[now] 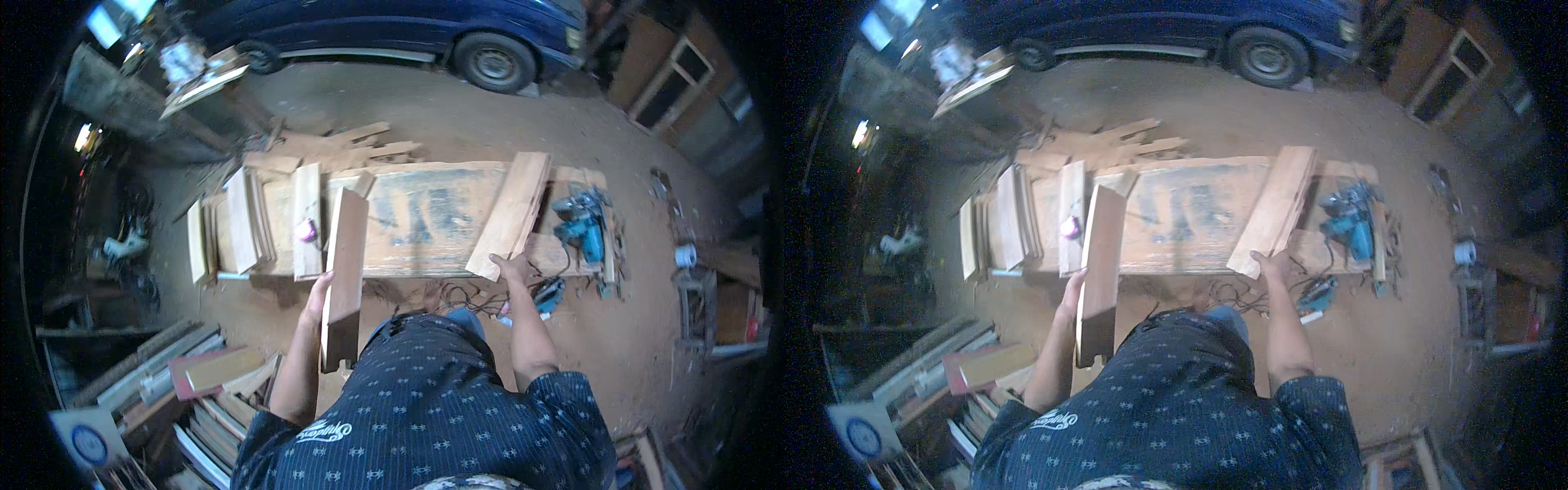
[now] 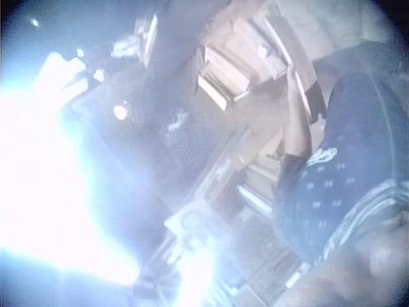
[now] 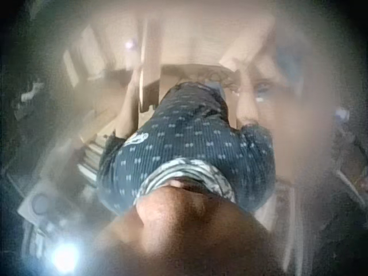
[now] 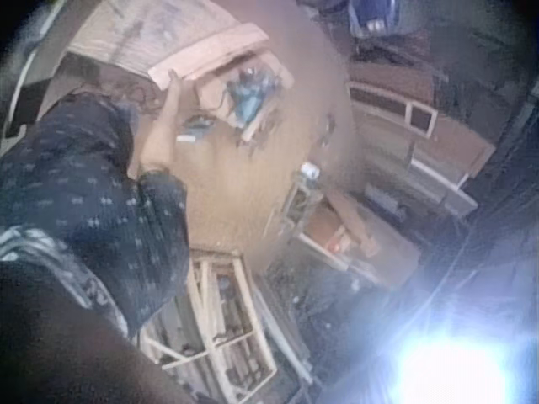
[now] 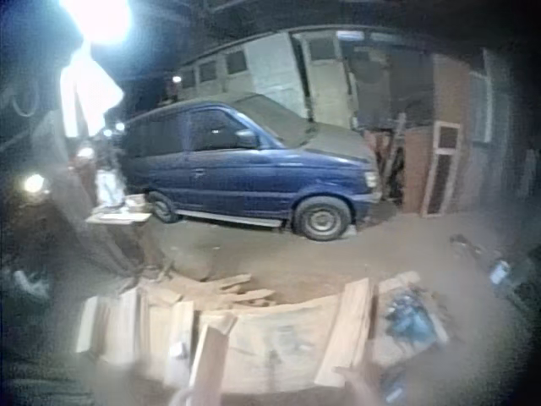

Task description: The person measures and cuts wooden planks using a circular saw in a workshop. They measure the wood with a tape measure, mark it, and then cut it to size. The person also organizes the cut pieces and clears debris from the floor.

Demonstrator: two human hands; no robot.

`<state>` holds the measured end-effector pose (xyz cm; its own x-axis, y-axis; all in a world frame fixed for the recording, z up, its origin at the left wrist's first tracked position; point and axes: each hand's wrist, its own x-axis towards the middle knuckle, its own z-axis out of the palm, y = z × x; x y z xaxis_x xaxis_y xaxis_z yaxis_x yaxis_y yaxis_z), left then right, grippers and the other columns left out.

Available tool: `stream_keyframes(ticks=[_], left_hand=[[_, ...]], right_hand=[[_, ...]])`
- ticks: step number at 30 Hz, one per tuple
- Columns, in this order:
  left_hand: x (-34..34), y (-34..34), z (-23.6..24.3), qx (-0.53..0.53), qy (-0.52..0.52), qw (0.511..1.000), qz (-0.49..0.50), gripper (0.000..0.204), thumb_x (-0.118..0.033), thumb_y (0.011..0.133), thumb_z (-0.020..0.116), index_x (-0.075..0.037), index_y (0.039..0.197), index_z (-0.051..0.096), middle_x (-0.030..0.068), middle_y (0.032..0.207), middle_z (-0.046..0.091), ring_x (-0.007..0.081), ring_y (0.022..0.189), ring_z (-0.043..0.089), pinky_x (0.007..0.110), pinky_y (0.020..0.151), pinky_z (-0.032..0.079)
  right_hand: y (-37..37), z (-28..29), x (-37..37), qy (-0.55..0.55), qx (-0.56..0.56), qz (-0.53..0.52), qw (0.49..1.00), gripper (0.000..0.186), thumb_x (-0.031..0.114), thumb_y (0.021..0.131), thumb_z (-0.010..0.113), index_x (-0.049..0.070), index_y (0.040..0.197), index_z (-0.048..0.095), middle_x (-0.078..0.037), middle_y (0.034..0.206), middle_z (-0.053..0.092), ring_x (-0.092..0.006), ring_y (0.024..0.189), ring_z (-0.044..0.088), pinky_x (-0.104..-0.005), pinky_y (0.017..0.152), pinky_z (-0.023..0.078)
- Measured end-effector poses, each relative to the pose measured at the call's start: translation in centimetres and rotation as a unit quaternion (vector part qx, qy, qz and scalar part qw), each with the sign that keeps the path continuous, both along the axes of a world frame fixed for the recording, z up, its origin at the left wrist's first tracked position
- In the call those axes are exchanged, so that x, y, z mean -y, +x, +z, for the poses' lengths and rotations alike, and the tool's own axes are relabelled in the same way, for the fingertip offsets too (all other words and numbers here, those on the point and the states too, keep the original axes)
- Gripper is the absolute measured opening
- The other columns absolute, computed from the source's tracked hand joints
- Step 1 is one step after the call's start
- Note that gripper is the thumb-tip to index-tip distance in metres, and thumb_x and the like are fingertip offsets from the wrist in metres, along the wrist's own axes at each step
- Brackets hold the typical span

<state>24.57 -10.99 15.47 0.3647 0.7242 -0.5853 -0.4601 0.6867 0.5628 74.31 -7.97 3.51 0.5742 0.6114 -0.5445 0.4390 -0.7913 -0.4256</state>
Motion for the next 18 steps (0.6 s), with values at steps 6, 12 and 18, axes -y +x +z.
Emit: stream_keyframes(ticks=[6, 12, 18], left_hand=[[6.7, -3.0, 1.0, -0.025, 0.059, 0.998, 0.028, 0.067, -0.046, 0.097, 0.054, 0.003, 0.142, 0.051, 0.0218, 0.127, 0.066, 0.0309, 0.114, 0.067, 0.044, 0.098, 0.055], [12.5, -4.7, 1.9, -0.036, -0.007, 0.996, 0.087, 0.062, -0.047, 0.096, 0.054, 0.003, 0.131, 0.057, 0.0182, 0.114, 0.070, 0.0289, 0.098, 0.070, 0.042, 0.086, 0.057], [16.6, -8.5, 0.4, -0.100, 0.006, 0.977, 0.188, 0.084, -0.065, 0.084, 0.054, 0.002, 0.134, 0.057, 0.0192, 0.116, 0.068, 0.0307, 0.102, 0.069, 0.045, 0.085, 0.058]], right_hand=[[-6.2, 4.4, 2.3, 0.092, 0.075, 0.101, 0.988, 0.065, 0.028, 0.079, 0.079, -0.010, 0.123, 0.050, -0.032, 0.115, 0.066, -0.0454, 0.110, 0.065, -0.0532, 0.093, 0.052], [-5.9, 0.7, 0.5, 0.149, 0.088, 0.118, 0.978, 0.064, 0.024, 0.083, 0.077, -0.009, 0.127, 0.046, -0.031, 0.112, 0.065, -0.0459, 0.112, 0.063, -0.0537, 0.093, 0.052], [-5.5, 0.9, 0.6, 0.199, -0.181, 0.027, 0.963, 0.048, 0.019, 0.082, 0.083, -0.005, 0.119, 0.063, -0.015, 0.102, 0.073, -0.0214, 0.087, 0.067, -0.0367, 0.078, 0.055]])
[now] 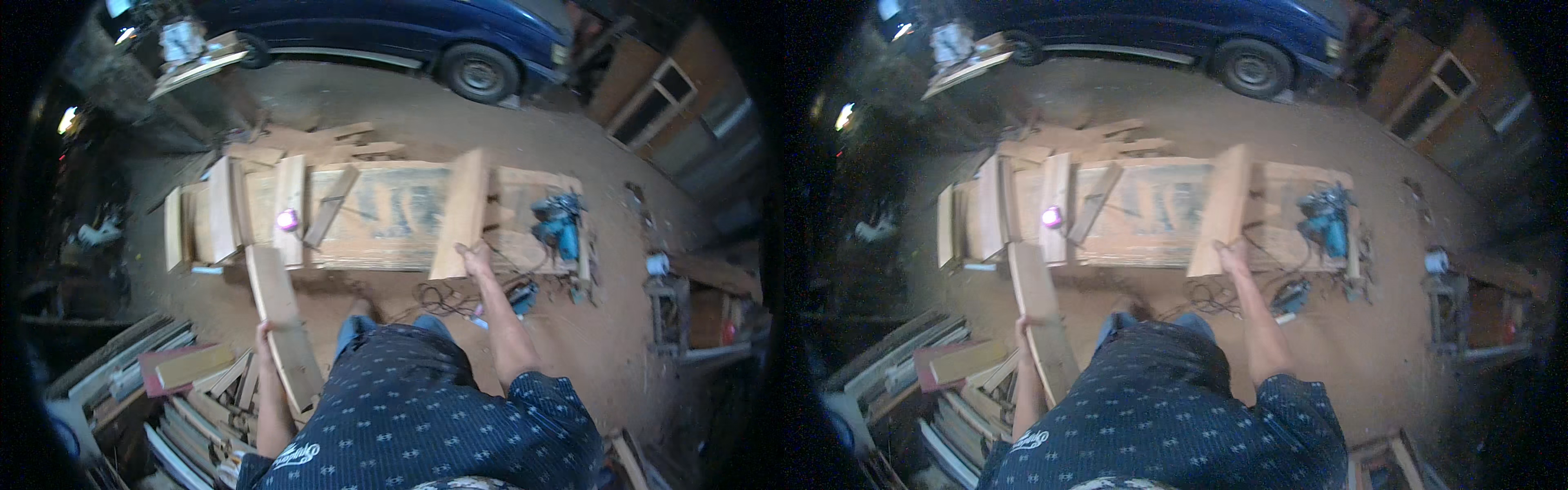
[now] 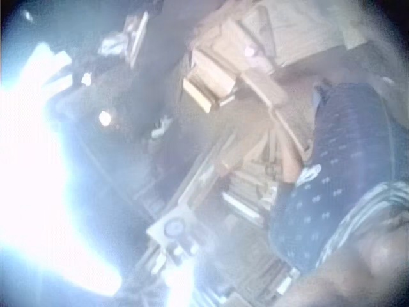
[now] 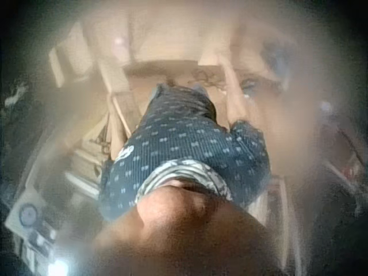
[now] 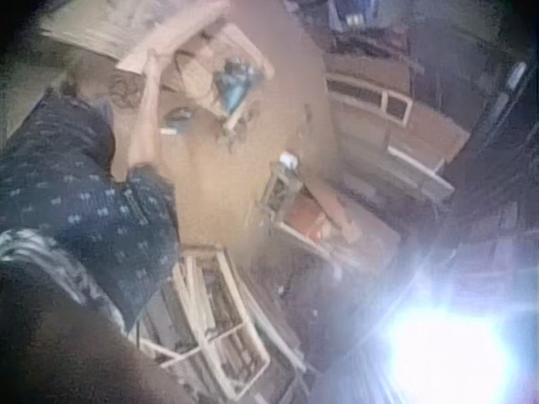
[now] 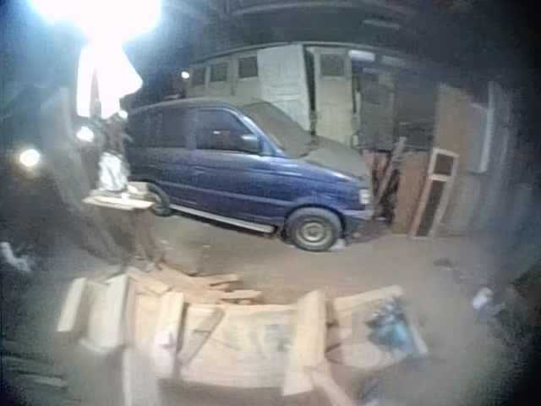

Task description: The person measures and cuts wooden planks using a circular saw in a workshop. They measure the wood with a tape measure, mark it, and then cut it to size. The person also organizes the cut pieces and clears debris from the floor.

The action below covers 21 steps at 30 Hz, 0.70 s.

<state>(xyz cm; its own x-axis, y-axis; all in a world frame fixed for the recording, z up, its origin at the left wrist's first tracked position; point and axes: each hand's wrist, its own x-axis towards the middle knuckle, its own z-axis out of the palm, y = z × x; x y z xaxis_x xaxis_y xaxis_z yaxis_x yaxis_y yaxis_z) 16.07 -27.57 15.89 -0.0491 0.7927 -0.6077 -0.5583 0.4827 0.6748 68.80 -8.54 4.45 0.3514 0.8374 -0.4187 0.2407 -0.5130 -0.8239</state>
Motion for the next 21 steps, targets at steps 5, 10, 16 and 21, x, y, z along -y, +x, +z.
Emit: stream_keyframes(ticks=[5, 10, 16, 21], left_hand=[[0.6, -4.5, 0.3, 0.057, 0.042, 0.994, 0.082, 0.077, -0.057, 0.084, 0.056, 0.000, 0.135, 0.056, 0.0206, 0.114, 0.068, 0.0334, 0.098, 0.069, 0.045, 0.084, 0.058], [-1.5, -14.4, -2.8, 0.044, 0.000, 0.993, 0.111, 0.078, -0.058, 0.085, 0.053, 0.002, 0.134, 0.055, 0.0230, 0.114, 0.069, 0.0336, 0.098, 0.069, 0.044, 0.088, 0.056], [-2.8, -25.9, -4.1, 0.114, 0.041, 0.984, 0.129, 0.082, -0.059, 0.084, 0.054, 0.004, 0.136, 0.053, 0.0243, 0.116, 0.069, 0.0342, 0.099, 0.070, 0.044, 0.088, 0.057], [-2.4, -32.2, -3.9, 0.105, 0.050, 0.973, 0.200, 0.087, -0.060, 0.084, 0.058, 0.004, 0.141, 0.049, 0.0240, 0.121, 0.067, 0.0348, 0.104, 0.069, 0.044, 0.091, 0.058]], right_hand=[[-6.4, 9.6, 6.2, 0.072, -0.229, 0.059, 0.969, 0.048, 0.018, 0.093, 0.075, -0.003, 0.132, 0.058, -0.013, 0.122, 0.069, -0.0187, 0.108, 0.065, -0.0331, 0.092, 0.053], [-18.3, 14.1, 2.3, 0.046, -0.227, 0.078, 0.970, 0.047, 0.022, 0.095, 0.074, -0.005, 0.131, 0.059, -0.014, 0.119, 0.070, -0.0186, 0.105, 0.067, -0.0334, 0.091, 0.054], [-36.6, 11.1, -5.1, 0.024, -0.134, 0.175, 0.975, 0.046, 0.028, 0.094, 0.077, -0.006, 0.123, 0.065, -0.014, 0.110, 0.073, -0.0181, 0.094, 0.070, -0.0313, 0.083, 0.057], [-53.3, 5.6, -11.2, 0.034, -0.181, 0.204, 0.961, 0.049, 0.028, 0.092, 0.079, -0.008, 0.121, 0.066, -0.015, 0.108, 0.074, -0.0195, 0.091, 0.071, -0.0327, 0.081, 0.058]])
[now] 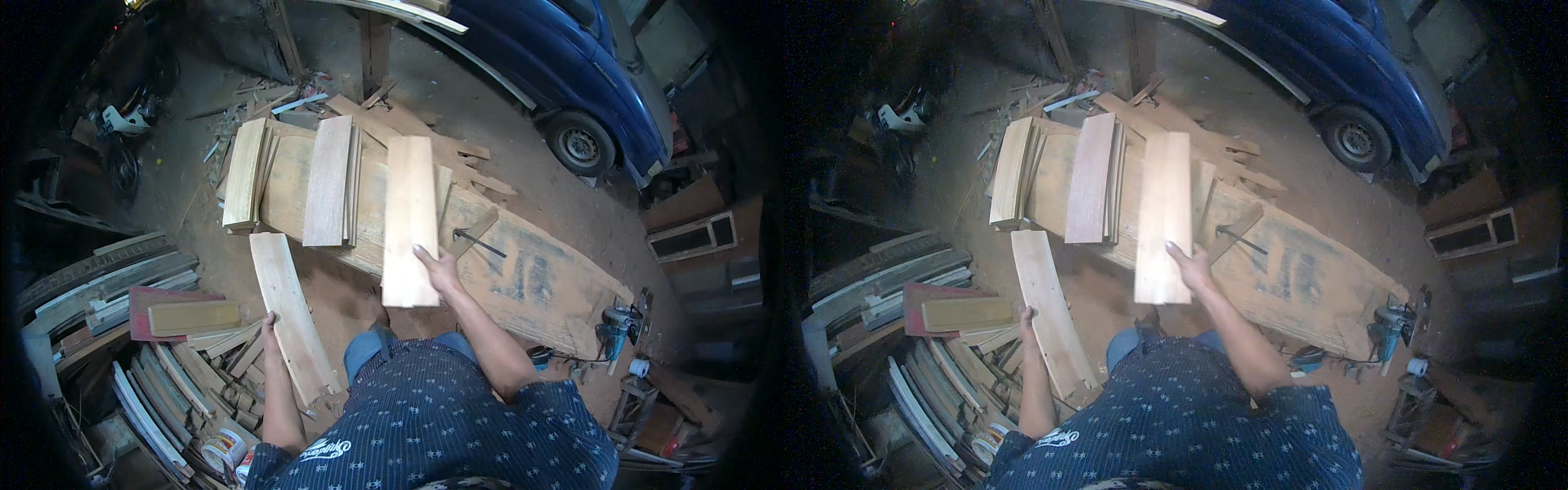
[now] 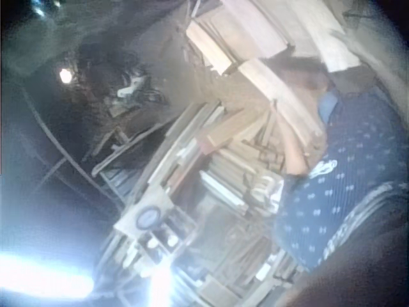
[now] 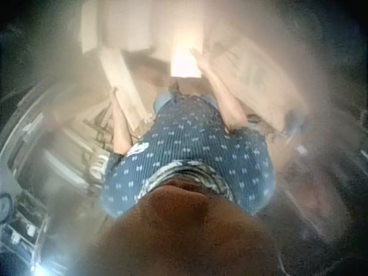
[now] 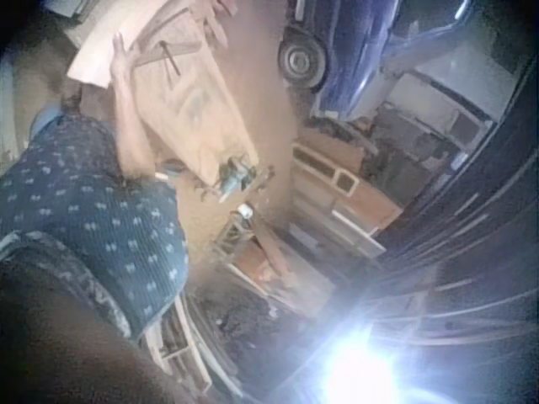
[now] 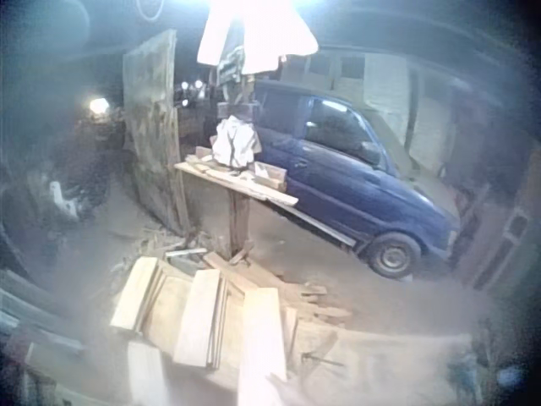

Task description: The person measures and cuts wooden planks using a circular saw in a workshop. They measure the wood with a tape measure, mark it, and then cut it to size. The person also organizes the cut pieces and clears debris from the floor.

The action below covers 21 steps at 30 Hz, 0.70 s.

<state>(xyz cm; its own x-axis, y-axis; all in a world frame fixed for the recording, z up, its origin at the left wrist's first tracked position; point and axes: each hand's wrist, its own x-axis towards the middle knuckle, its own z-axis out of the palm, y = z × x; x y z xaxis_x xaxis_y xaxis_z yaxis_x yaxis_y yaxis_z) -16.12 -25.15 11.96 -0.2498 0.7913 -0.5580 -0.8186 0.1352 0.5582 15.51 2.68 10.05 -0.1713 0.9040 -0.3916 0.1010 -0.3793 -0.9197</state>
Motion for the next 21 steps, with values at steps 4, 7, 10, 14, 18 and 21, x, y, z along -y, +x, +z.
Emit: stream_keyframes(ticks=[4, 7, 10, 14, 18, 21], left_hand=[[0.0, -3.2, -0.2, 0.003, 0.037, 0.999, 0.001, 0.090, -0.060, 0.082, 0.062, 0.004, 0.144, 0.046, 0.0228, 0.123, 0.065, 0.0353, 0.108, 0.068, 0.044, 0.094, 0.057], [0.0, -5.0, -1.1, 0.023, 0.025, 0.999, 0.037, 0.090, -0.059, 0.082, 0.064, 0.003, 0.144, 0.046, 0.0226, 0.122, 0.065, 0.0355, 0.109, 0.068, 0.044, 0.093, 0.057], [-1.1, -6.3, -1.1, 0.043, 0.061, 0.997, -0.004, 0.086, -0.056, 0.084, 0.062, 0.003, 0.144, 0.047, 0.0224, 0.124, 0.065, 0.0346, 0.110, 0.067, 0.045, 0.095, 0.057], [-1.9, -7.5, -2.2, 0.050, -0.040, 0.997, 0.040, 0.075, -0.049, 0.088, 0.057, 0.004, 0.140, 0.051, 0.0237, 0.123, 0.067, 0.0346, 0.108, 0.069, 0.046, 0.098, 0.055], [-6.9, -8.9, -3.0, 0.042, -0.076, 0.996, 0.004, 0.065, -0.048, 0.093, 0.055, 0.001, 0.136, 0.056, 0.0201, 0.129, 0.066, 0.0331, 0.114, 0.067, 0.046, 0.103, 0.052], [-11.9, -9.1, -2.1, 0.029, 0.011, 0.999, -0.023, 0.060, -0.044, 0.098, 0.055, 0.003, 0.135, 0.055, 0.0193, 0.123, 0.068, 0.0302, 0.109, 0.069, 0.045, 0.099, 0.055]], right_hand=[[-10.9, -2.2, -4.1, -0.004, 0.005, 0.029, 1.000, 0.051, 0.029, 0.092, 0.079, -0.009, 0.122, 0.065, -0.018, 0.111, 0.074, -0.0211, 0.094, 0.072, -0.0334, 0.082, 0.059], [-17.8, -1.1, -6.1, -0.013, -0.024, 0.043, 0.999, 0.060, 0.035, 0.092, 0.078, -0.011, 0.127, 0.061, -0.020, 0.114, 0.072, -0.0243, 0.099, 0.071, -0.0354, 0.087, 0.057], [-20.9, -1.8, -7.3, -0.034, 0.045, 0.084, 0.995, 0.073, 0.046, 0.092, 0.075, -0.013, 0.132, 0.056, -0.025, 0.121, 0.068, -0.0287, 0.111, 0.067, -0.0378, 0.098, 0.053], [-20.1, -2.2, -4.8, -0.046, 0.146, 0.265, 0.952, 0.083, 0.050, 0.093, 0.072, -0.012, 0.142, 0.048, -0.028, 0.130, 0.064, -0.0327, 0.123, 0.062, -0.0380, 0.107, 0.047], [-18.5, -2.0, 2.1, -0.130, 0.059, 0.331, 0.933, 0.075, 0.048, 0.095, 0.069, -0.006, 0.143, 0.051, -0.025, 0.136, 0.062, -0.0330, 0.126, 0.060, -0.0395, 0.107, 0.046], [-18.6, 2.4, 5.6, -0.222, -0.019, 0.355, 0.908, 0.068, 0.037, 0.100, 0.068, -0.003, 0.149, 0.043, -0.014, 0.122, 0.068, -0.0185, 0.108, 0.066, -0.0343, 0.093, 0.054]])
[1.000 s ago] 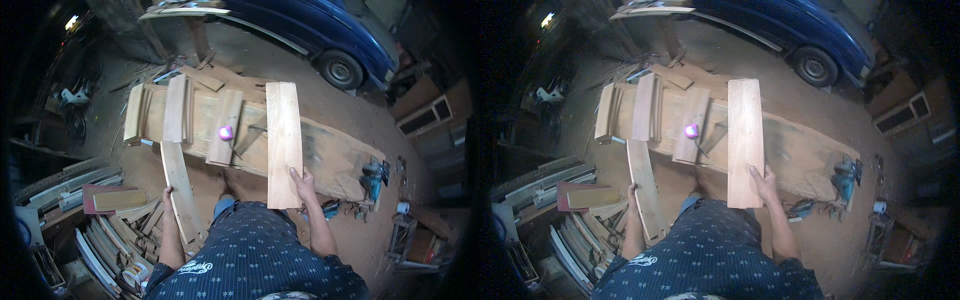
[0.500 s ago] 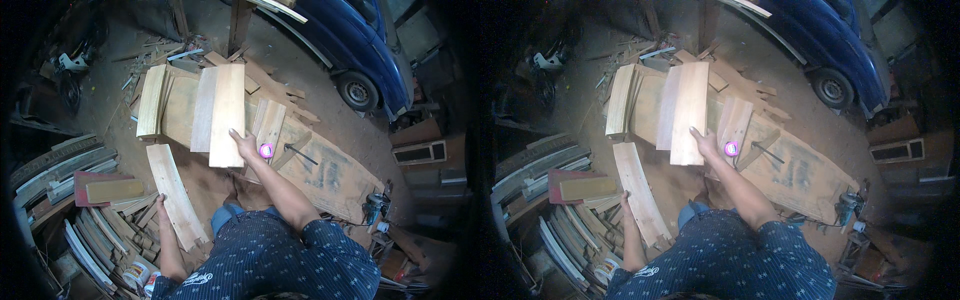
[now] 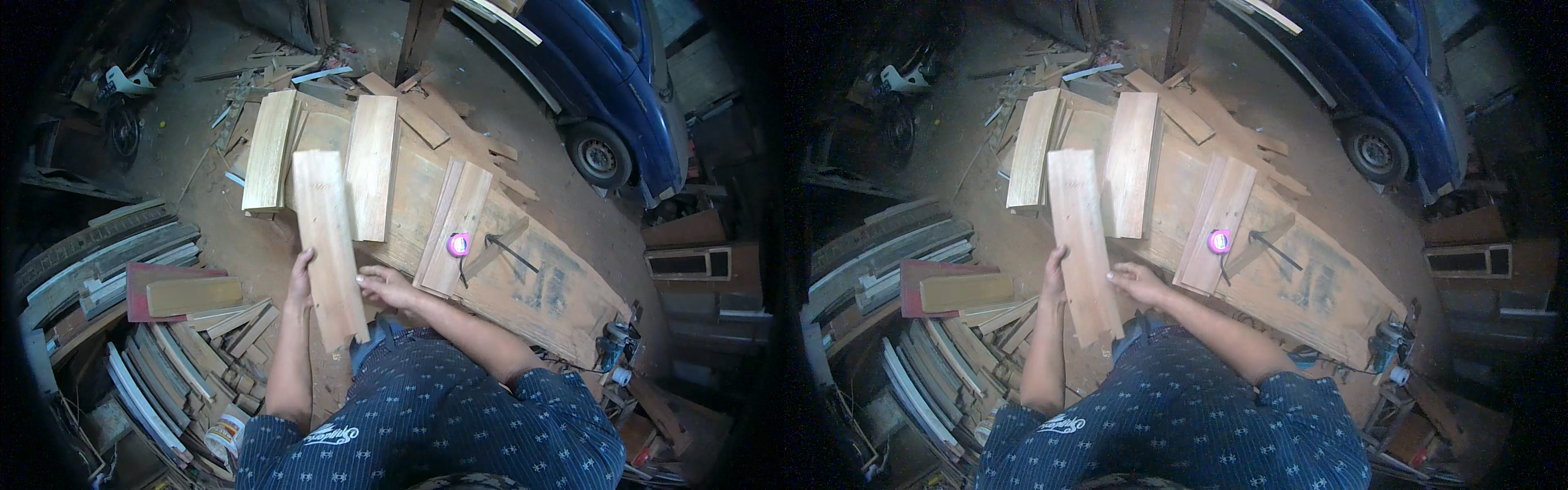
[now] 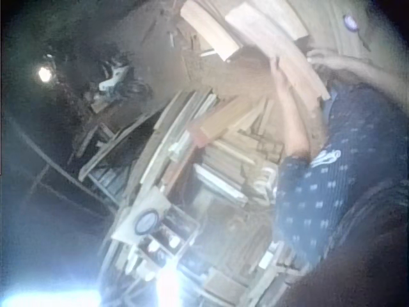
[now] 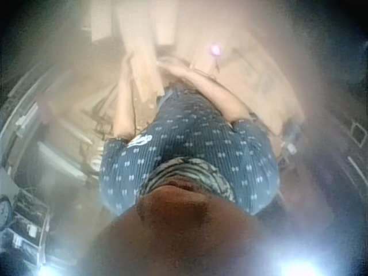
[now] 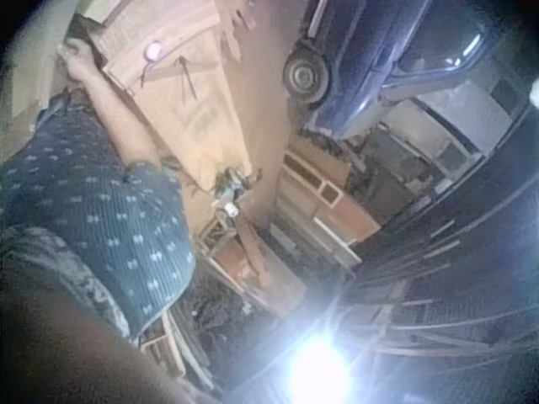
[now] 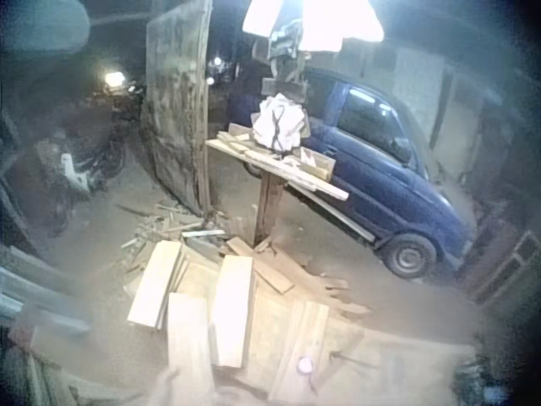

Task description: The person measures and cuts wooden planks using a circular saw in a workshop. They measure the wood with a tape measure, mark it, and then cut it to size. The person also organizes the cut pieces and clears debris from the floor.

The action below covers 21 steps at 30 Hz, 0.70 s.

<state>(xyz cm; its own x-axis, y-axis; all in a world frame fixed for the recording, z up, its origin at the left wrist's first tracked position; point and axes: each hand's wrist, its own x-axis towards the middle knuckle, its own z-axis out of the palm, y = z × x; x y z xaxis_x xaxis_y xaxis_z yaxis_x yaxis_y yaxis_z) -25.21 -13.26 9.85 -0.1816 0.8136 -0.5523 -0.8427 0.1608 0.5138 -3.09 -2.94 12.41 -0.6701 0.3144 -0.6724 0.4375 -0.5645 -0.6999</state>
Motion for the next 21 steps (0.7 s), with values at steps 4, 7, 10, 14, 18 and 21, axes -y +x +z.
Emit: stream_keyframes(ticks=[4, 7, 10, 14, 18, 21], left_hand=[[-7.3, 1.4, 0.2, -0.059, 0.021, 0.998, -0.023, 0.055, -0.040, 0.103, 0.052, 0.003, 0.136, 0.055, 0.0193, 0.124, 0.068, 0.0294, 0.108, 0.069, 0.043, 0.098, 0.055], [-10.3, 3.5, 0.0, -0.066, 0.027, 0.997, -0.039, 0.053, -0.037, 0.105, 0.051, 0.006, 0.136, 0.053, 0.0198, 0.124, 0.067, 0.0275, 0.110, 0.069, 0.041, 0.096, 0.056], [-10.6, 5.2, 0.9, -0.010, -0.003, 0.997, -0.071, 0.050, -0.032, 0.105, 0.053, 0.006, 0.138, 0.051, 0.0196, 0.126, 0.066, 0.0273, 0.111, 0.068, 0.041, 0.097, 0.056], [-10.7, 7.6, 1.3, -0.073, 0.010, 0.992, -0.100, 0.046, -0.022, 0.102, 0.058, 0.003, 0.140, 0.051, 0.0174, 0.126, 0.066, 0.0285, 0.112, 0.068, 0.041, 0.097, 0.056], [-12.5, 6.0, 0.9, -0.190, -0.012, 0.974, -0.123, 0.041, -0.018, 0.102, 0.058, 0.002, 0.137, 0.053, 0.0153, 0.122, 0.068, 0.0258, 0.104, 0.070, 0.041, 0.091, 0.058], [-14.5, 5.7, 0.2, -0.270, -0.033, 0.958, -0.090, 0.039, -0.015, 0.100, 0.058, 0.002, 0.136, 0.055, 0.0148, 0.119, 0.069, 0.0250, 0.100, 0.070, 0.040, 0.089, 0.058]], right_hand=[[0.2, 1.1, 0.2, 0.047, -0.057, -0.114, 0.991, 0.054, 0.026, 0.103, 0.065, -0.003, 0.144, 0.045, -0.013, 0.120, 0.068, -0.0179, 0.108, 0.065, -0.0344, 0.094, 0.053], [0.2, 0.1, -1.0, 0.165, -0.104, -0.205, 0.959, 0.051, 0.023, 0.102, 0.065, -0.005, 0.141, 0.046, -0.013, 0.121, 0.067, -0.0179, 0.107, 0.065, -0.0332, 0.093, 0.054], [0.2, -0.6, -3.5, 0.171, -0.095, -0.244, 0.950, 0.044, 0.026, 0.104, 0.062, -0.007, 0.133, 0.054, -0.013, 0.114, 0.070, -0.0175, 0.101, 0.066, -0.0315, 0.089, 0.054], [1.8, -4.7, -7.4, 0.226, -0.032, -0.208, 0.951, 0.046, 0.037, 0.108, 0.051, -0.002, 0.129, 0.062, -0.015, 0.102, 0.072, -0.0199, 0.097, 0.067, -0.0344, 0.091, 0.052], [6.8, -7.4, -10.9, 0.417, 0.181, -0.038, 0.890, 0.054, 0.043, 0.100, 0.059, 0.009, 0.141, 0.057, -0.029, 0.122, 0.063, -0.0401, 0.116, 0.061, -0.0486, 0.100, 0.049], [11.6, -8.2, -11.7, 0.534, 0.343, 0.058, 0.771, 0.063, 0.044, 0.091, 0.068, 0.012, 0.144, 0.054, -0.029, 0.135, 0.052, -0.0465, 0.124, 0.053, -0.0528, 0.102, 0.048]])
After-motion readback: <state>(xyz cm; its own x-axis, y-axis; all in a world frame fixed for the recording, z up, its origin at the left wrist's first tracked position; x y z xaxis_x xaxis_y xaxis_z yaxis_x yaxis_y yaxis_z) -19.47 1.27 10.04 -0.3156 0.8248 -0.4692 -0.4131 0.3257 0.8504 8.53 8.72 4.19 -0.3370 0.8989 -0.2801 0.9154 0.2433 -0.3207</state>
